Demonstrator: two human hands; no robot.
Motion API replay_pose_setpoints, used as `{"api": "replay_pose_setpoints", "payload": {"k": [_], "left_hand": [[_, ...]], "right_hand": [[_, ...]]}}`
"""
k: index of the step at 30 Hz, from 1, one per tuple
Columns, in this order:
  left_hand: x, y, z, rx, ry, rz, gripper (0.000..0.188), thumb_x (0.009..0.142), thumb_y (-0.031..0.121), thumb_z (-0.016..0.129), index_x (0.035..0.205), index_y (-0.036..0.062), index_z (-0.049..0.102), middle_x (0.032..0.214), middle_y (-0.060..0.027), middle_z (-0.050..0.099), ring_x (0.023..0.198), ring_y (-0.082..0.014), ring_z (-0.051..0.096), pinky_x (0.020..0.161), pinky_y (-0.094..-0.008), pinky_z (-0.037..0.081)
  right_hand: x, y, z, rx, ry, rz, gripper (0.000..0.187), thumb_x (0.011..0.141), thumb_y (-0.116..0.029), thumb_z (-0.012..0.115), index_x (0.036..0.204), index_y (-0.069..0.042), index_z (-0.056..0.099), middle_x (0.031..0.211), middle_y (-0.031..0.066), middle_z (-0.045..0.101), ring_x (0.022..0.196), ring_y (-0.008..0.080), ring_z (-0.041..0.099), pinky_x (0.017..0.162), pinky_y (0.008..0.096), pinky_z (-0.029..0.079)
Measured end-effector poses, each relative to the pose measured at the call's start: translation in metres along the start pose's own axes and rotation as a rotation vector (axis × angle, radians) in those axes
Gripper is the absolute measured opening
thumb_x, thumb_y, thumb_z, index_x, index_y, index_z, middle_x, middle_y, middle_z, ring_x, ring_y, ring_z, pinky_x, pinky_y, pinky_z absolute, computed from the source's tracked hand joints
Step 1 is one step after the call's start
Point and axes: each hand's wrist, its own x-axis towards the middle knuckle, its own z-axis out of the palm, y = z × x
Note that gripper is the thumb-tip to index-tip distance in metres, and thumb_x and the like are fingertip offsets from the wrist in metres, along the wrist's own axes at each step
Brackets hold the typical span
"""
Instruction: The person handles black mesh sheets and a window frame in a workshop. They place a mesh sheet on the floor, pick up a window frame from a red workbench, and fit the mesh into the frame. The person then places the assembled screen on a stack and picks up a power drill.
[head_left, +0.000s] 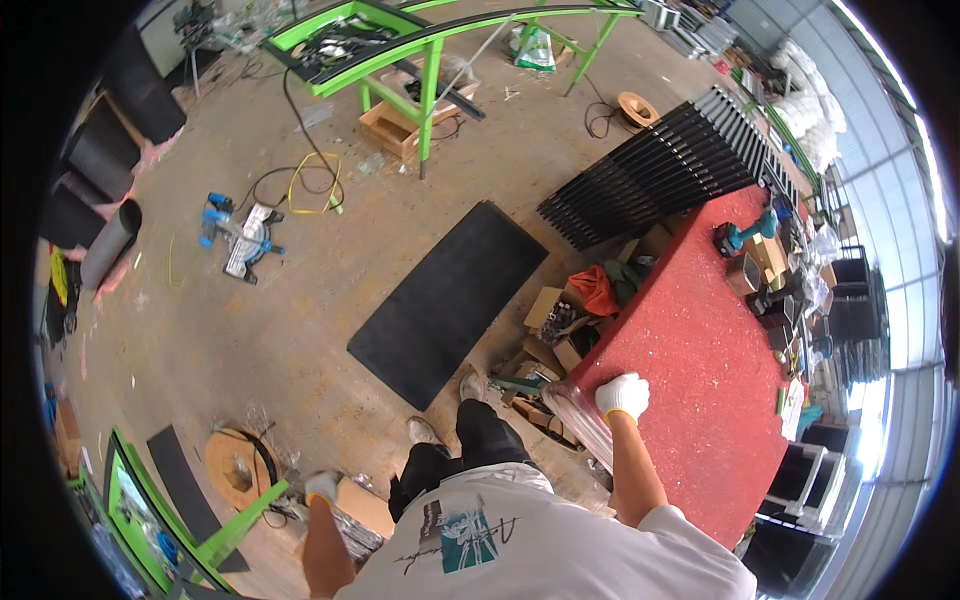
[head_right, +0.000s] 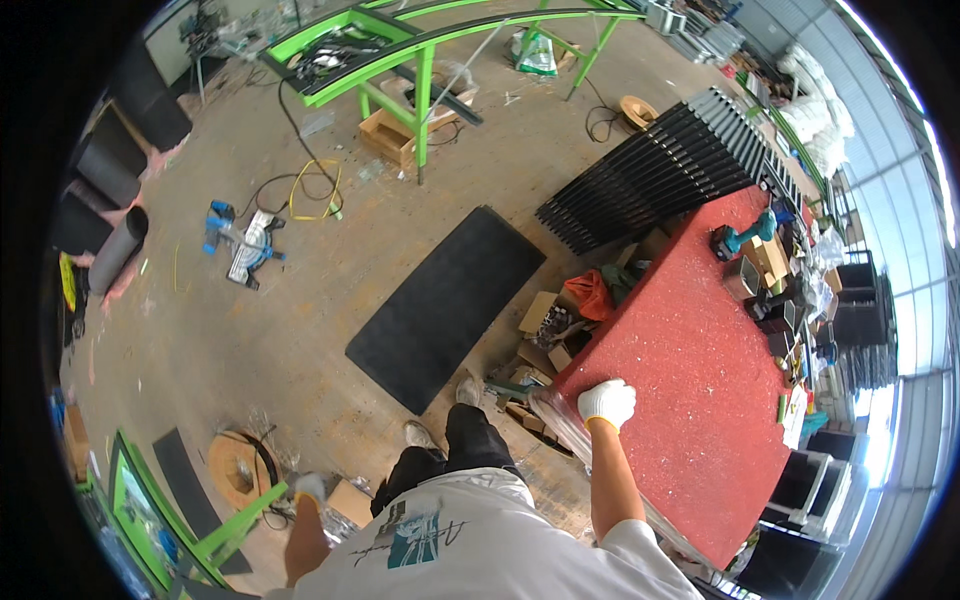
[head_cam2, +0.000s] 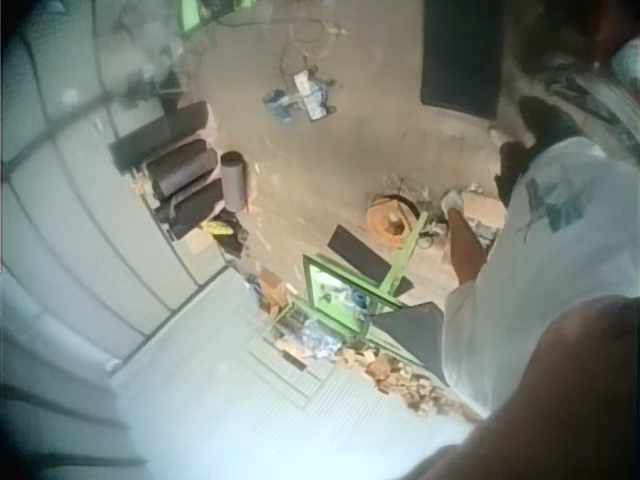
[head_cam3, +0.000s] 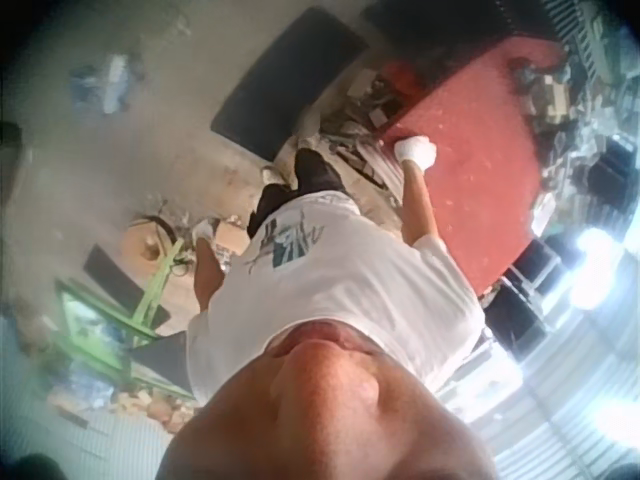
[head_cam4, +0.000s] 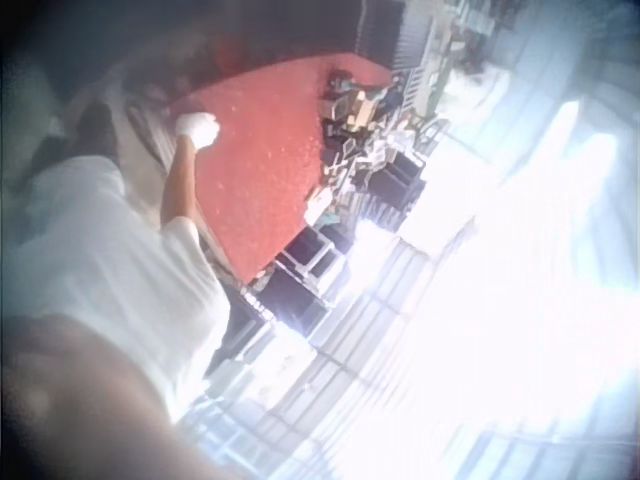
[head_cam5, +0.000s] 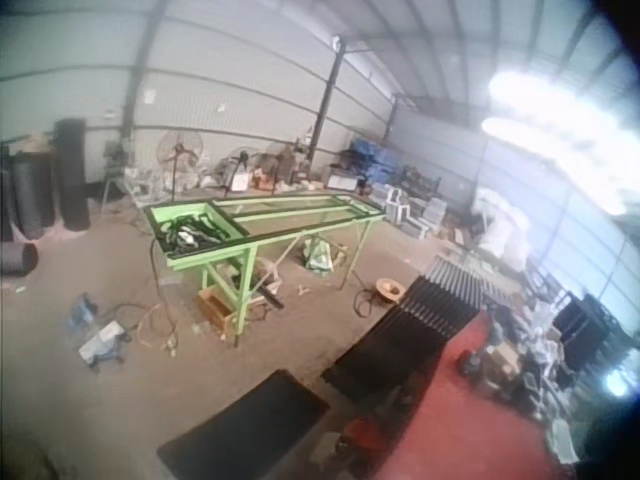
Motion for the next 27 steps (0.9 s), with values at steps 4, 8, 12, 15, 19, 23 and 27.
{"api": "replay_pose_setpoints", "payload": {"k": [4,8,12,15,19,23,27], "left_hand": [[0.035,0.095,-0.034,-0.166,-0.011,0.324,0.014,0.088,0.026,0.072,0.097,0.0170,0.078,0.099,-0.0156,0.080,0.090,-0.0392,0.078,0.080,-0.0521,0.062],[0.082,0.174,-0.076,-0.665,-0.110,0.548,0.036,0.090,0.042,0.066,0.100,0.0115,0.082,0.107,-0.0213,0.079,0.100,-0.0421,0.076,0.090,-0.0474,0.060],[0.100,0.191,-0.142,-0.684,-0.305,0.095,0.041,0.089,0.044,0.069,0.097,0.0049,0.081,0.096,-0.0230,0.079,0.102,-0.0393,0.078,0.089,-0.0470,0.058],[0.105,0.177,-0.201,-0.627,-0.245,0.090,0.035,0.095,0.036,0.067,0.107,0.0051,0.079,0.097,-0.0203,0.076,0.094,-0.0375,0.071,0.088,-0.0486,0.056],[0.134,0.160,-0.268,-0.493,-0.205,0.030,0.034,0.103,0.032,0.059,0.115,0.0049,0.076,0.105,-0.0178,0.076,0.094,-0.0370,0.068,0.089,-0.0496,0.054],[0.145,0.178,-0.321,-0.564,-0.120,-0.106,0.041,0.105,0.038,0.058,0.126,0.0072,0.076,0.112,-0.0174,0.078,0.100,-0.0370,0.070,0.091,-0.0472,0.055],[0.166,0.211,-0.360,-0.525,0.035,0.036,0.045,0.107,0.043,0.058,0.131,0.0080,0.075,0.126,-0.0176,0.076,0.118,-0.0374,0.069,0.103,-0.0459,0.053]], "right_hand": [[0.003,-0.019,0.003,-0.038,0.000,0.143,0.045,0.088,-0.027,0.075,0.123,0.000,0.066,0.130,0.0255,0.062,0.122,0.0400,0.064,0.101,0.0463,0.056],[0.006,-0.025,-0.018,-0.063,-0.089,0.159,0.049,0.089,-0.028,0.077,0.127,-0.001,0.064,0.132,0.0262,0.059,0.121,0.0404,0.063,0.100,0.0474,0.057],[0.055,-0.022,-0.076,-0.023,-0.509,-0.096,0.054,0.084,-0.041,0.080,0.118,0.002,0.078,0.121,0.0259,0.076,0.117,0.0340,0.075,0.098,0.0428,0.060],[0.143,-0.048,-0.124,0.150,-0.537,-0.247,0.050,0.086,-0.048,0.076,0.110,-0.005,0.083,0.116,0.0273,0.077,0.113,0.0425,0.074,0.096,0.0469,0.060],[0.290,-0.127,-0.166,0.831,-0.001,-0.602,0.049,0.093,-0.026,0.069,0.136,0.000,0.070,0.128,0.0268,0.074,0.122,0.0422,0.072,0.107,0.0451,0.056],[0.448,-0.210,-0.215,1.170,0.239,-0.526,0.058,0.093,-0.023,0.071,0.144,0.001,0.064,0.138,0.0275,0.071,0.131,0.0397,0.068,0.114,0.0426,0.053],[0.557,-0.263,-0.273,1.190,0.440,-0.277,0.071,0.089,-0.027,0.071,0.152,0.003,0.057,0.146,0.0288,0.066,0.137,0.0399,0.065,0.118,0.0419,0.049]]}}
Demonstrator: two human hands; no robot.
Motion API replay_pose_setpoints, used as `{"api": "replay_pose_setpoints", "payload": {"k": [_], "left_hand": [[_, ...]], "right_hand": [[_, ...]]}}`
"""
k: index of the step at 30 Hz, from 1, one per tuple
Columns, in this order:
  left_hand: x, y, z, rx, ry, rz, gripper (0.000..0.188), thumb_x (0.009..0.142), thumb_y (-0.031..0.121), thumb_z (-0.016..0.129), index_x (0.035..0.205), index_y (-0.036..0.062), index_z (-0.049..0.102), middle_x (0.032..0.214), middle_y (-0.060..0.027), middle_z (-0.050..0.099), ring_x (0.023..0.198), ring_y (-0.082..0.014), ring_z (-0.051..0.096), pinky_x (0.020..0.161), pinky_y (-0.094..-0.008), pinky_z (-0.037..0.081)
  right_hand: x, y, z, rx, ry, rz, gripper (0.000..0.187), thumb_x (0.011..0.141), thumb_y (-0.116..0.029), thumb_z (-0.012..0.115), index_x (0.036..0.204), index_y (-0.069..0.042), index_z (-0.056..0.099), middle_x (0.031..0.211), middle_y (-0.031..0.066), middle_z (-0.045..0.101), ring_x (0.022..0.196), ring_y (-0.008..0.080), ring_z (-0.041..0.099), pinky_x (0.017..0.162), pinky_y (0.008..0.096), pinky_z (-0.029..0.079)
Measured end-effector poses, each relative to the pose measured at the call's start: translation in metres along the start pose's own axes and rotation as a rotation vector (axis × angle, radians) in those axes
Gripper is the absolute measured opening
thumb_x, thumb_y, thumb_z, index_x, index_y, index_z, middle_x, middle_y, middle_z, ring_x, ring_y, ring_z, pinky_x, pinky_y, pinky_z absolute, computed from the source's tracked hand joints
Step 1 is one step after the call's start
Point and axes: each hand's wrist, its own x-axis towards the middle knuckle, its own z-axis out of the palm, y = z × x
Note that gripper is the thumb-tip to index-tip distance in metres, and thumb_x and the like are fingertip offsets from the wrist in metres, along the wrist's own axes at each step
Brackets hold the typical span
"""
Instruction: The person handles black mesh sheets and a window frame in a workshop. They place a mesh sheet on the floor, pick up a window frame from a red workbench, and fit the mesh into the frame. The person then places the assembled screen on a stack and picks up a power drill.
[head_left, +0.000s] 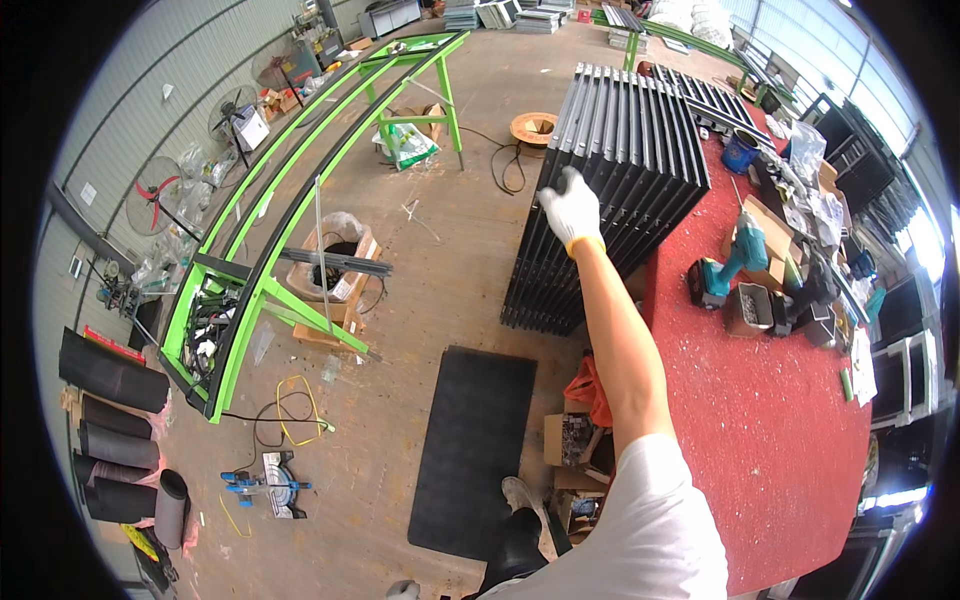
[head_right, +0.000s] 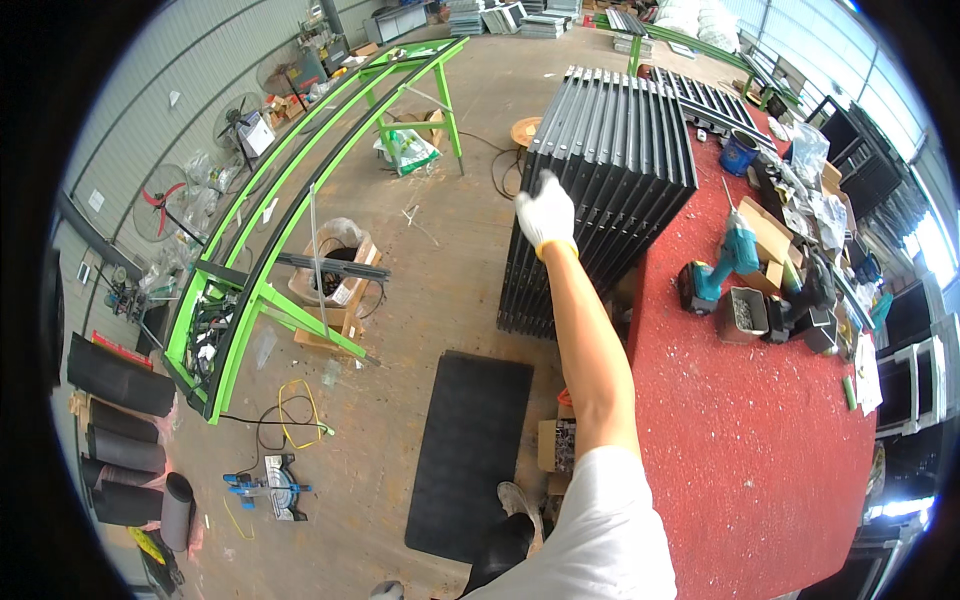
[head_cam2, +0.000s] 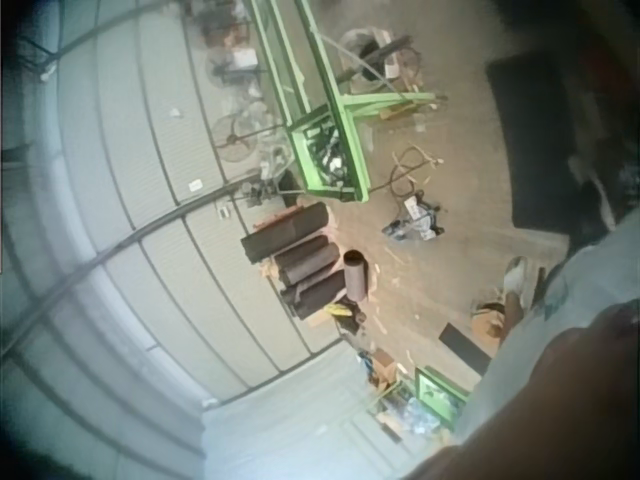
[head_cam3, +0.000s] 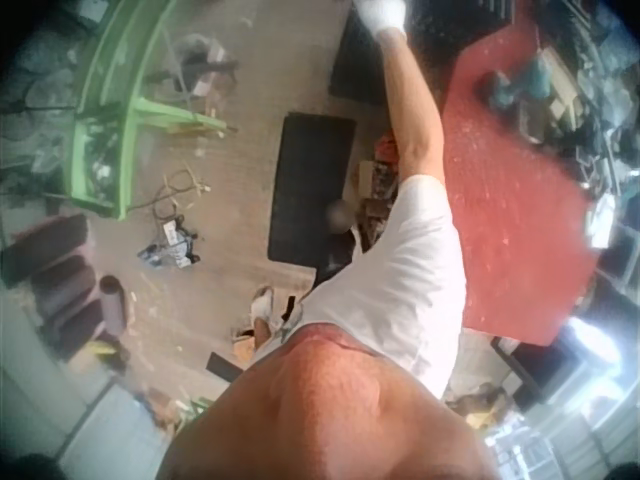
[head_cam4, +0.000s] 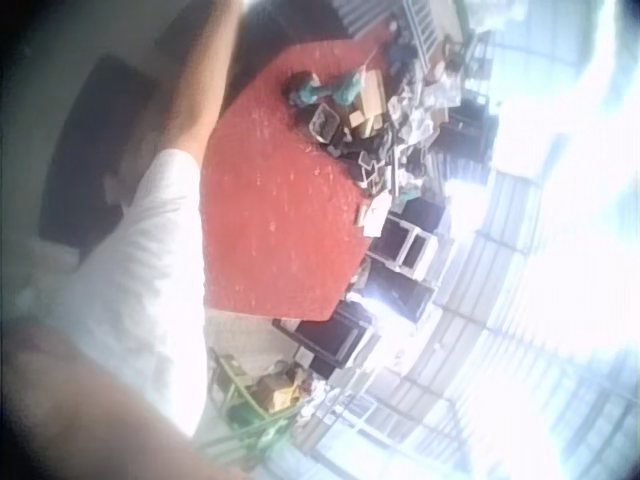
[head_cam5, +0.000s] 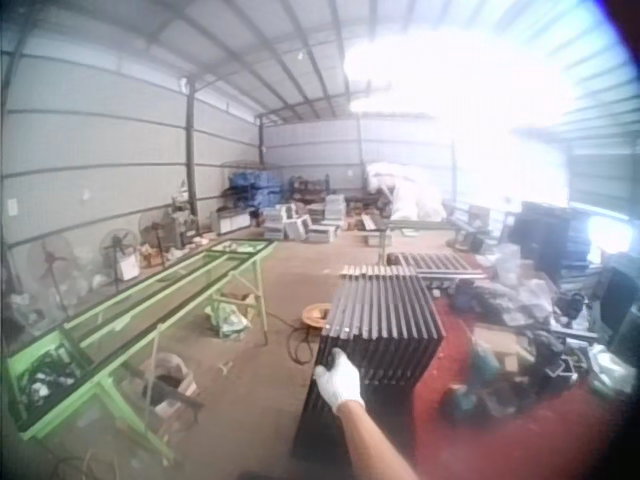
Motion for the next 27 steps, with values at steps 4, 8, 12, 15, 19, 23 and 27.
{"api": "replay_pose_setpoints", "payload": {"k": [4,8,12,15,19,23,27], "left_hand": [[0.021,0.024,0.009,0.011,0.064,0.145,0.045,0.108,0.043,0.059,0.131,0.0077,0.075,0.133,-0.0185,0.075,0.127,-0.0380,0.067,0.109,-0.0456,0.051],[0.025,0.025,0.023,0.046,-0.008,0.000,0.044,0.107,0.042,0.060,0.129,0.0078,0.076,0.132,-0.0194,0.075,0.127,-0.0385,0.067,0.110,-0.0468,0.052],[0.002,0.013,0.017,0.043,-0.085,-0.083,0.045,0.106,0.042,0.060,0.130,0.0073,0.076,0.132,-0.0181,0.076,0.127,-0.0388,0.068,0.110,-0.0480,0.052],[-0.013,0.005,0.018,-0.033,-0.105,-0.206,0.045,0.102,0.040,0.062,0.129,0.0069,0.077,0.131,-0.0193,0.076,0.123,-0.0413,0.068,0.108,-0.0486,0.052],[-0.032,0.000,0.028,-0.045,-0.002,-0.319,0.045,0.101,0.040,0.064,0.128,0.0063,0.077,0.127,-0.0207,0.077,0.122,-0.0414,0.068,0.108,-0.0493,0.052],[-0.045,0.016,0.015,-0.084,-0.054,-0.250,0.046,0.103,0.044,0.062,0.129,0.0088,0.077,0.131,-0.0188,0.076,0.126,-0.0413,0.067,0.110,-0.0494,0.051],[-0.024,0.071,-0.030,0.068,-0.082,-0.144,0.051,0.104,0.050,0.059,0.137,0.0130,0.073,0.142,-0.0152,0.072,0.138,-0.0360,0.061,0.121,-0.0470,0.045]], "right_hand": [[0.040,-0.018,0.027,-0.081,0.039,0.052,0.065,0.088,-0.024,0.070,0.147,0.002,0.061,0.136,0.0304,0.071,0.129,0.0432,0.068,0.113,0.0439,0.052],[0.054,-0.010,0.053,-0.029,0.069,0.036,0.048,0.086,-0.025,0.074,0.127,-0.001,0.072,0.115,0.0225,0.079,0.114,0.0382,0.075,0.105,0.0439,0.056],[0.094,0.016,0.099,-0.055,-0.023,0.061,0.055,0.081,-0.035,0.080,0.123,-0.001,0.071,0.117,0.0273,0.078,0.115,0.0428,0.074,0.104,0.0458,0.057],[0.124,0.029,0.124,0.041,-0.136,0.056,0.052,0.080,-0.035,0.082,0.115,0.000,0.071,0.110,0.0248,0.078,0.108,0.0386,0.076,0.095,0.0442,0.059],[0.115,-0.005,0.144,0.302,-0.285,0.093,0.026,0.076,-0.019,0.087,0.084,0.000,0.072,0.081,0.0098,0.073,0.075,0.0232,0.071,0.072,0.0412,0.057],[0.031,-0.083,0.152,0.183,-0.319,-0.152,0.069,0.073,-0.049,0.091,0.115,0.001,0.072,0.113,0.0235,0.077,0.109,0.0390,0.074,0.098,0.0442,0.058],[-0.024,-0.185,0.109,0.366,-0.324,-0.418,0.098,0.071,-0.060,0.091,0.132,0.010,0.060,0.125,0.0309,0.069,0.119,0.0447,0.069,0.105,0.0468,0.055]]}}
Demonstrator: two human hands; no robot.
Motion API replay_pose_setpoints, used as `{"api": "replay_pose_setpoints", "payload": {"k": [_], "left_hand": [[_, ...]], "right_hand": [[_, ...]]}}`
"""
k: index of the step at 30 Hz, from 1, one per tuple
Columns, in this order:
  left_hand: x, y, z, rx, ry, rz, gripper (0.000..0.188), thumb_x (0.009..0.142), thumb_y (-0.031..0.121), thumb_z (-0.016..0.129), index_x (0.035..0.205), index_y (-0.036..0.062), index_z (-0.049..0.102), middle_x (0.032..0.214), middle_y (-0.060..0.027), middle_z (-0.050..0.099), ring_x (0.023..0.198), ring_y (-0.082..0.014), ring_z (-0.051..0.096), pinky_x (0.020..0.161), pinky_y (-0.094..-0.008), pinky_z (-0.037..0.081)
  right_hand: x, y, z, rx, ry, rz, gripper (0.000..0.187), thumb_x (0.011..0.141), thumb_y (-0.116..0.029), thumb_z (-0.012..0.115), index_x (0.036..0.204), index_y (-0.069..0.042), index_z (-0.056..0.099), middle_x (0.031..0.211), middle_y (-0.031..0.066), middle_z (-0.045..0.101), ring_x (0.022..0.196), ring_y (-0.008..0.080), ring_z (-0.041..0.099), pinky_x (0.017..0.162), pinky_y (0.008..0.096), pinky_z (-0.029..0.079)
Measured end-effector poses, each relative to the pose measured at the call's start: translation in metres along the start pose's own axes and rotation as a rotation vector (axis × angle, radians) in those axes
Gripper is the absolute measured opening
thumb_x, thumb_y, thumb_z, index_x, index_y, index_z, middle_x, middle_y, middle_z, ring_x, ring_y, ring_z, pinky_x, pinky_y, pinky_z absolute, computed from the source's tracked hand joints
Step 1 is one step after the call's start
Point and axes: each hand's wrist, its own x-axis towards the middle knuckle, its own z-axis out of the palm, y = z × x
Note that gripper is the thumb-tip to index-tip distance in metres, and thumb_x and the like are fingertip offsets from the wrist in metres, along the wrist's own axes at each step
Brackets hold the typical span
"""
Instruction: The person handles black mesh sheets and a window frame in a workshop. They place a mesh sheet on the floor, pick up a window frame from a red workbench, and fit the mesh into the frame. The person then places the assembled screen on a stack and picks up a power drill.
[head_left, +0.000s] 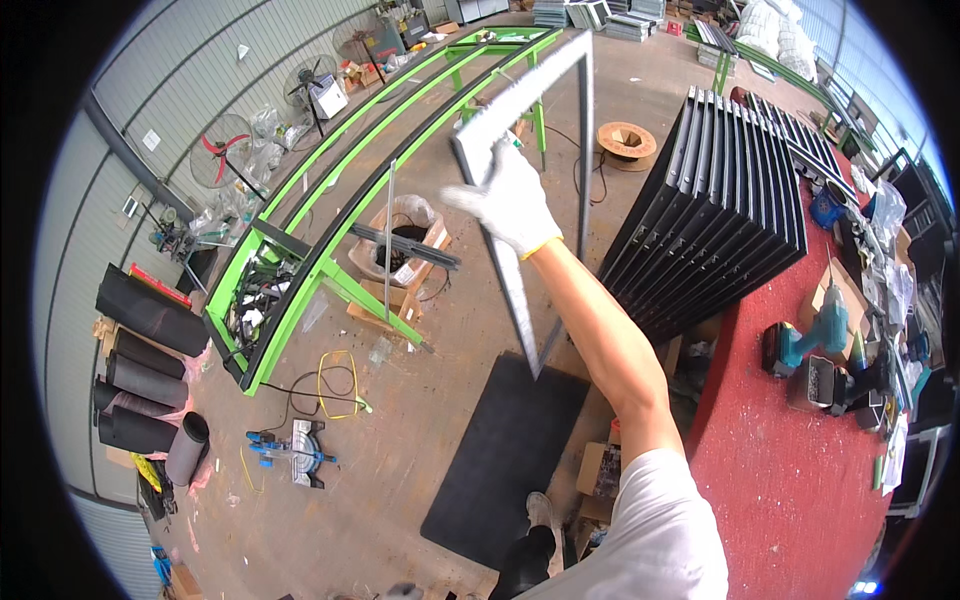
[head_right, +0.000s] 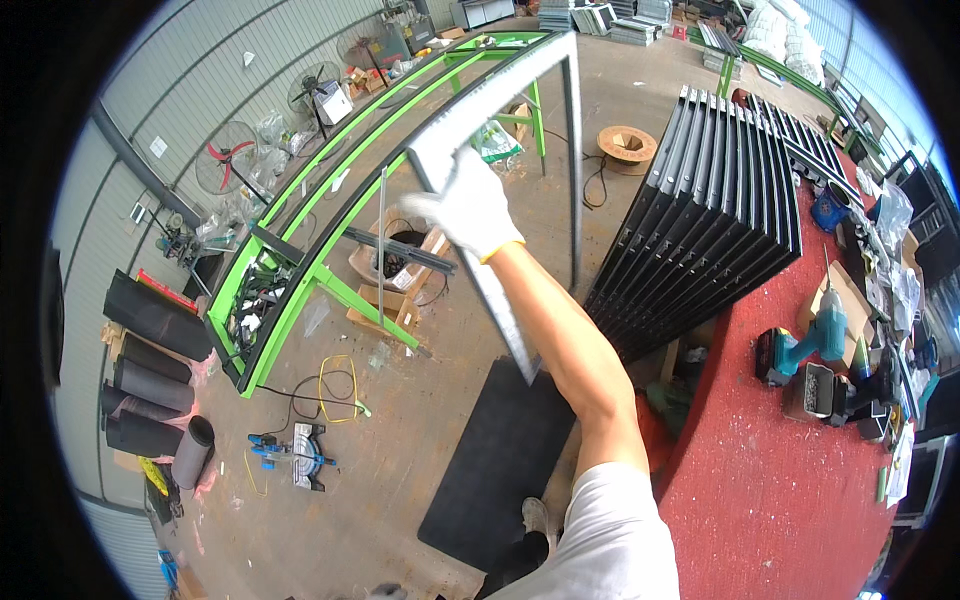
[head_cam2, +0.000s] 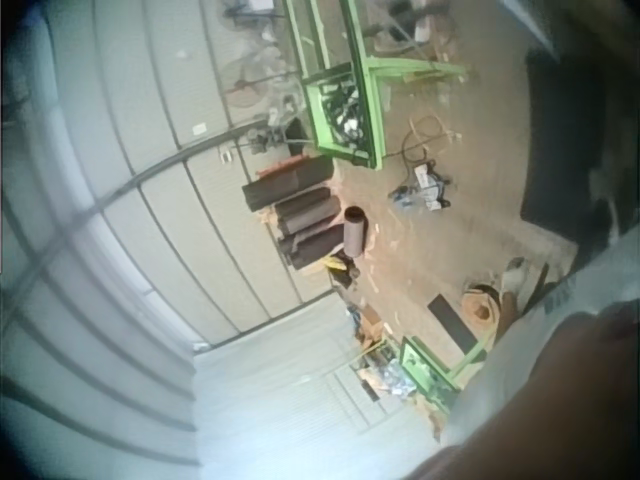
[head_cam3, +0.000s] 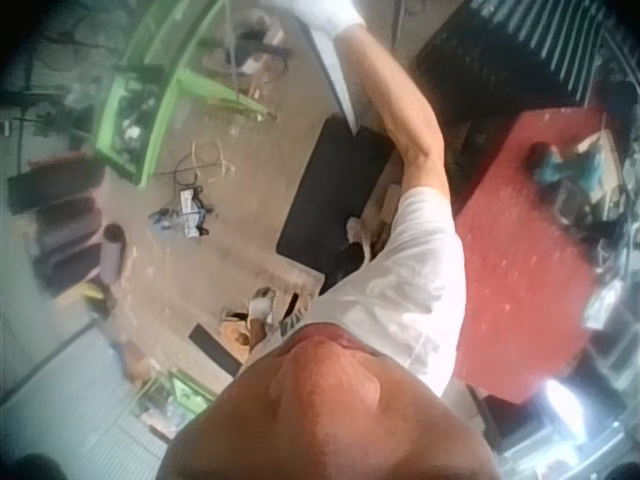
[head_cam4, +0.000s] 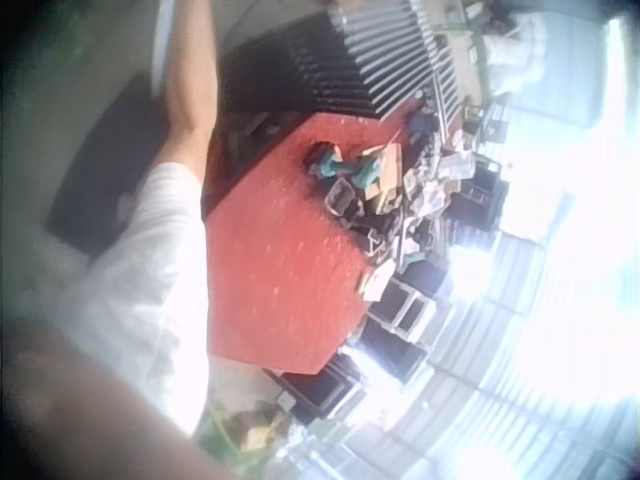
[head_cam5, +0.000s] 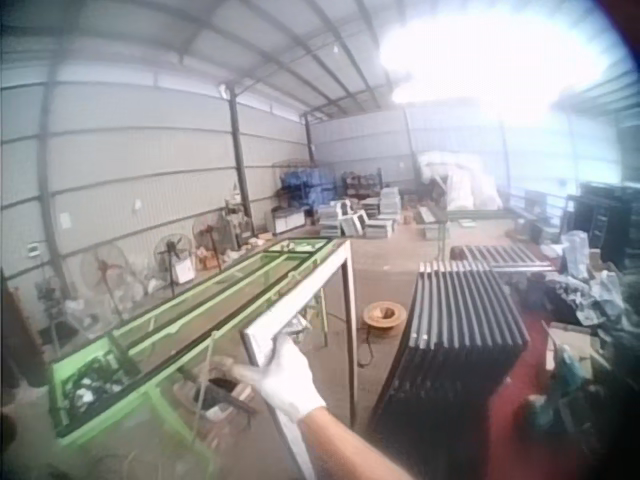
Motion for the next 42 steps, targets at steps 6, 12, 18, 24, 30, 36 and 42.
{"api": "replay_pose_setpoints", "payload": {"k": [6,12,18,24,30,36,42], "left_hand": [[0.014,0.144,-0.040,-0.207,0.269,0.105,0.107,0.082,0.056,0.087,0.159,-0.0079,0.047,0.159,-0.0303,0.054,0.153,-0.0399,0.048,0.128,-0.0438,0.036],[-0.046,0.185,-0.044,-0.202,0.428,0.423,0.108,0.067,0.036,0.099,0.156,-0.0012,0.050,0.156,-0.0274,0.053,0.148,-0.0390,0.050,0.123,-0.0468,0.041],[-0.127,0.047,0.005,-0.305,0.331,0.709,0.050,0.073,0.010,0.081,0.121,0.0012,0.070,0.108,-0.0160,0.075,0.101,-0.0294,0.075,0.093,-0.0413,0.059],[-0.147,-0.026,0.049,-0.185,0.458,1.010,0.045,0.068,0.005,0.079,0.111,0.0078,0.070,0.108,-0.0163,0.073,0.108,-0.0414,0.069,0.100,-0.0489,0.053],[-0.220,0.038,0.032,0.084,0.529,1.354,0.049,0.060,-0.003,0.073,0.106,0.0126,0.065,0.102,-0.0109,0.067,0.108,-0.0382,0.064,0.102,-0.0491,0.046],[-0.310,0.135,0.074,0.279,0.524,1.666,0.049,0.058,-0.002,0.071,0.105,0.0119,0.066,0.098,-0.0109,0.066,0.102,-0.0376,0.064,0.098,-0.0482,0.046],[-0.384,0.204,0.197,0.666,0.474,1.581,0.033,0.064,0.004,0.074,0.096,0.0133,0.074,0.089,-0.0106,0.069,0.095,-0.0353,0.066,0.090,-0.0462,0.046]], "right_hand": [[-0.038,-0.177,-0.073,0.209,0.100,-0.290,0.073,0.086,-0.055,0.083,0.116,0.010,0.067,0.102,0.0259,0.071,0.098,0.0367,0.071,0.089,0.0450,0.056],[-0.132,-0.268,-0.202,0.434,0.253,-0.437,0.044,0.098,-0.034,0.076,0.123,0.002,0.073,0.107,0.0173,0.076,0.096,0.0273,0.073,0.089,0.0369,0.059],[-0.301,-0.305,-0.268,0.221,0.593,-0.431,0.037,0.098,-0.025,0.074,0.115,0.007,0.072,0.109,0.0184,0.075,0.097,0.0275,0.075,0.091,0.0364,0.061],[-0.507,-0.399,-0.393,0.879,0.119,-0.177,0.063,0.096,-0.022,0.069,0.143,0.015,0.050,0.115,0.0169,0.066,0.124,0.0355,0.059,0.121,0.0568,0.035],[-0.734,-0.460,-0.527,0.624,0.658,-0.241,0.067,0.093,-0.030,0.070,0.143,0.012,0.054,0.121,0.0198,0.070,0.116,0.0372,0.065,0.116,0.0573,0.041],[-0.959,-0.423,-0.624,0.674,0.998,-0.320,0.062,0.091,-0.030,0.072,0.139,0.009,0.059,0.107,0.0136,0.072,0.116,0.0318,0.065,0.117,0.0545,0.044],[-1.148,-0.313,-0.703,0.808,1.191,-0.316,0.058,0.089,-0.032,0.075,0.133,0.002,0.062,0.110,0.0094,0.074,0.110,0.0270,0.068,0.108,0.0503,0.049]]}}
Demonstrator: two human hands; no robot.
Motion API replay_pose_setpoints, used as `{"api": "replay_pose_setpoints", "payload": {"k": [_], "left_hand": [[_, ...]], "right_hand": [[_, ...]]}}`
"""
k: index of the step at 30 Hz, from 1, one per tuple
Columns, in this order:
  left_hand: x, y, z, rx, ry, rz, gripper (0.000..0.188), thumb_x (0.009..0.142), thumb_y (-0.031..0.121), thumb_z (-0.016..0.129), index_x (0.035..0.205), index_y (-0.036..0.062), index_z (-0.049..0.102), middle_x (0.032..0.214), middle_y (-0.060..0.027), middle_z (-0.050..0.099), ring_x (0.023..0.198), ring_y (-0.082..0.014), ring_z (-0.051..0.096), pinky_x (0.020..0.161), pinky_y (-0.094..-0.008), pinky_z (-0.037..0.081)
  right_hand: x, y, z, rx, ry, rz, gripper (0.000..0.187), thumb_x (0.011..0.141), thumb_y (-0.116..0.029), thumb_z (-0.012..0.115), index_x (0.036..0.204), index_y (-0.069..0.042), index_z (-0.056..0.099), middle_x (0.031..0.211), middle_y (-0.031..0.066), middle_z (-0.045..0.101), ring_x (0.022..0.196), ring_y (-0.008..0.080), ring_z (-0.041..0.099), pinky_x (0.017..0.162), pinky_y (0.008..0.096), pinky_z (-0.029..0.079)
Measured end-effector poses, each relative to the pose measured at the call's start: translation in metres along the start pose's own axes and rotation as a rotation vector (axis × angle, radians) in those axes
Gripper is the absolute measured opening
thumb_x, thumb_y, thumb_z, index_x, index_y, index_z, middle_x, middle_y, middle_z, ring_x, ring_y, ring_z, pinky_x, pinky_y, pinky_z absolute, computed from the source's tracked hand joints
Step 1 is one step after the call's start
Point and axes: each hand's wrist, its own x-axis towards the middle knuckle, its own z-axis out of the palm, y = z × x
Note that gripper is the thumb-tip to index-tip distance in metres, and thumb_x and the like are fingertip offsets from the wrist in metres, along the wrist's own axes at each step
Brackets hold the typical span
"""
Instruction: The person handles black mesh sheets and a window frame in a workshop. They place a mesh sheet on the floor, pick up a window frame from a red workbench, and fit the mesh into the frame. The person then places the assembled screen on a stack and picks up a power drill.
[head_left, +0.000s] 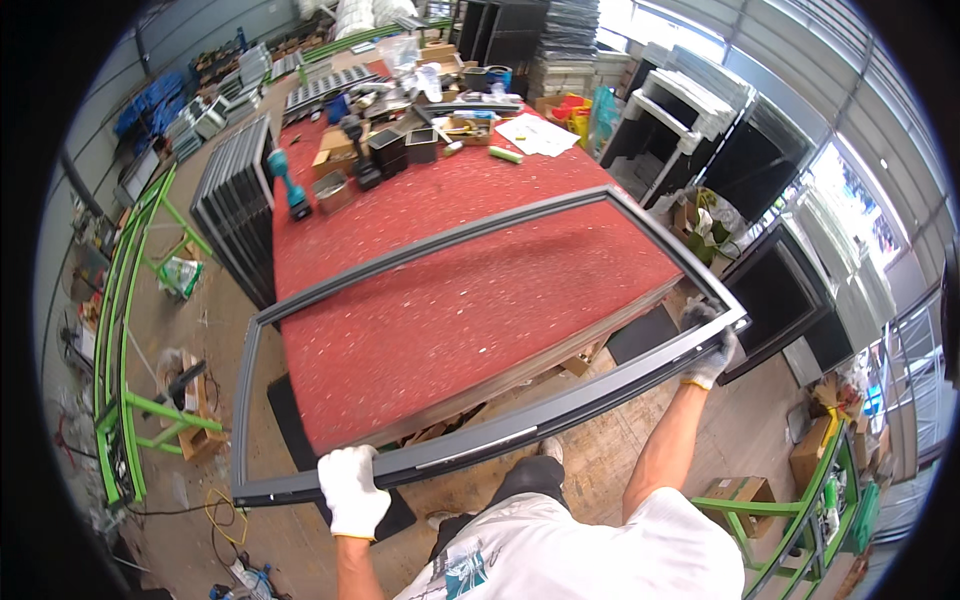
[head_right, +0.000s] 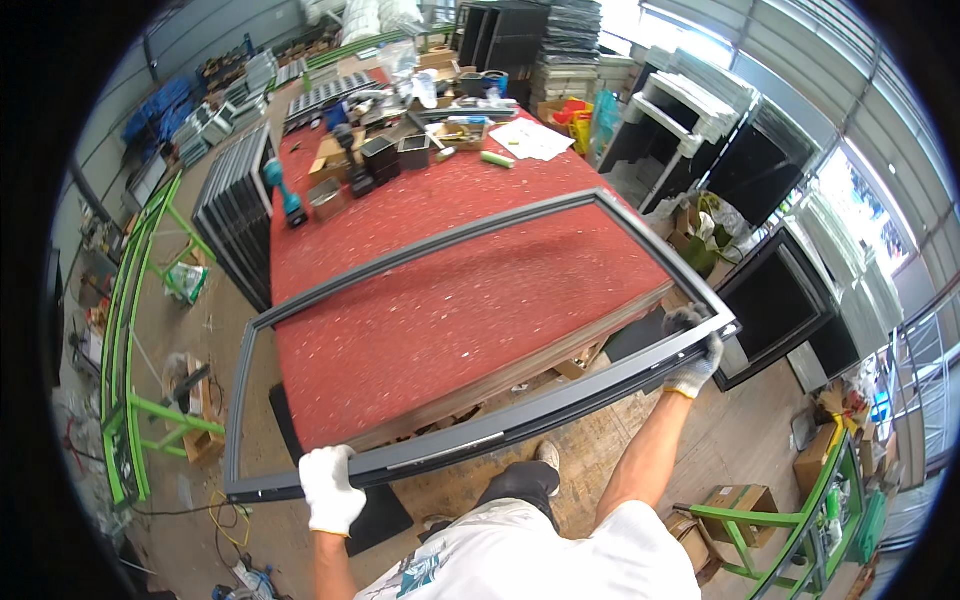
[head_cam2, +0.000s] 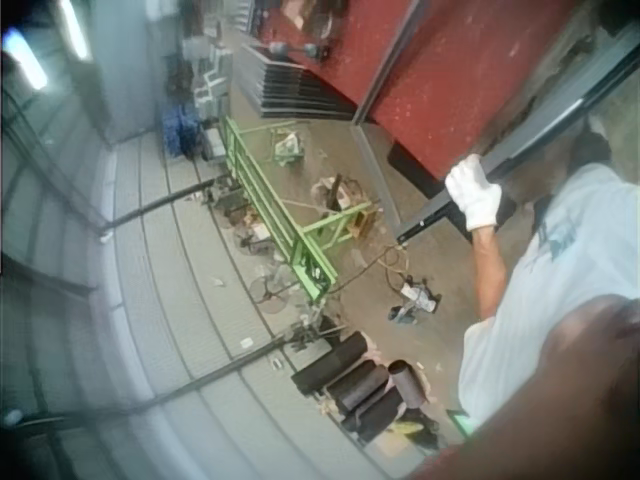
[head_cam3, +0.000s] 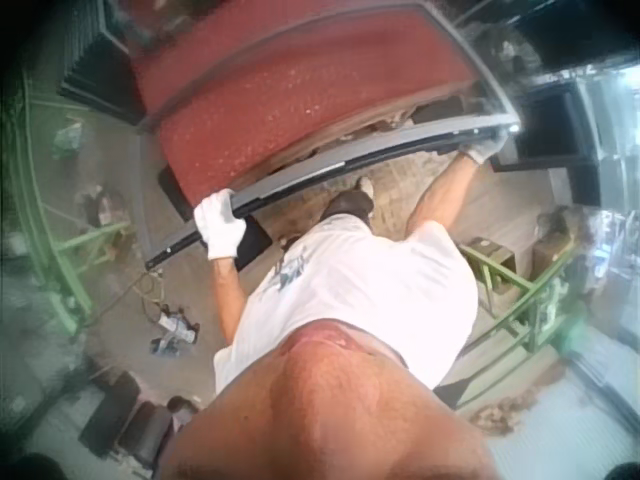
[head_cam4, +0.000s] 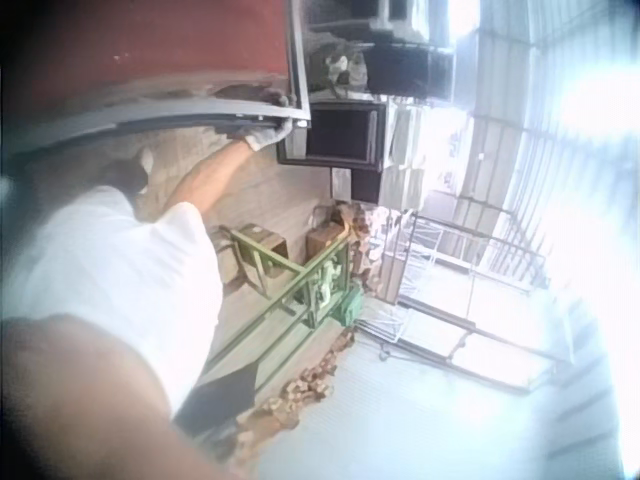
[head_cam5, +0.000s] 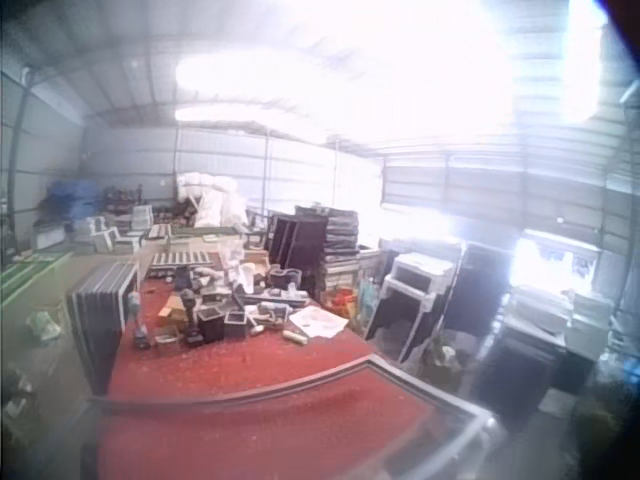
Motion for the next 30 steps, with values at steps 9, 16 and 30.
{"api": "replay_pose_setpoints", "payload": {"k": [9,16,30], "left_hand": [[0.118,0.134,0.108,0.147,-0.255,-0.062,0.047,0.067,0.014,0.086,0.111,0.0140,0.072,0.103,-0.0101,0.070,0.107,-0.0329,0.065,0.095,-0.0466,0.049],[0.170,0.134,0.153,-0.147,-0.126,-0.142,0.088,0.058,0.027,0.098,0.140,0.0143,0.068,0.148,-0.0208,0.059,0.138,-0.0434,0.052,0.117,-0.0528,0.045],[0.166,0.098,0.182,-0.152,-0.193,-0.122,0.062,0.084,0.039,0.085,0.137,0.0096,0.074,0.156,-0.0227,0.056,0.144,-0.0443,0.049,0.121,-0.0552,0.040]], "right_hand": [[0.106,0.013,-0.133,-1.129,0.764,0.335,0.046,0.097,-0.043,0.078,0.108,0.002,0.077,0.091,0.0116,0.075,0.084,0.0246,0.072,0.076,0.0381,0.059],[0.165,0.054,-0.119,-1.766,0.347,0.806,0.064,0.093,-0.059,0.072,0.107,0.003,0.081,0.096,0.0219,0.080,0.087,0.0355,0.079,0.084,0.0453,0.060],[0.192,0.079,-0.095,-2.034,0.270,1.059,0.073,0.100,-0.069,0.052,0.114,-0.005,0.083,0.123,0.0217,0.078,0.117,0.0412,0.074,0.098,0.0493,0.058]]}}
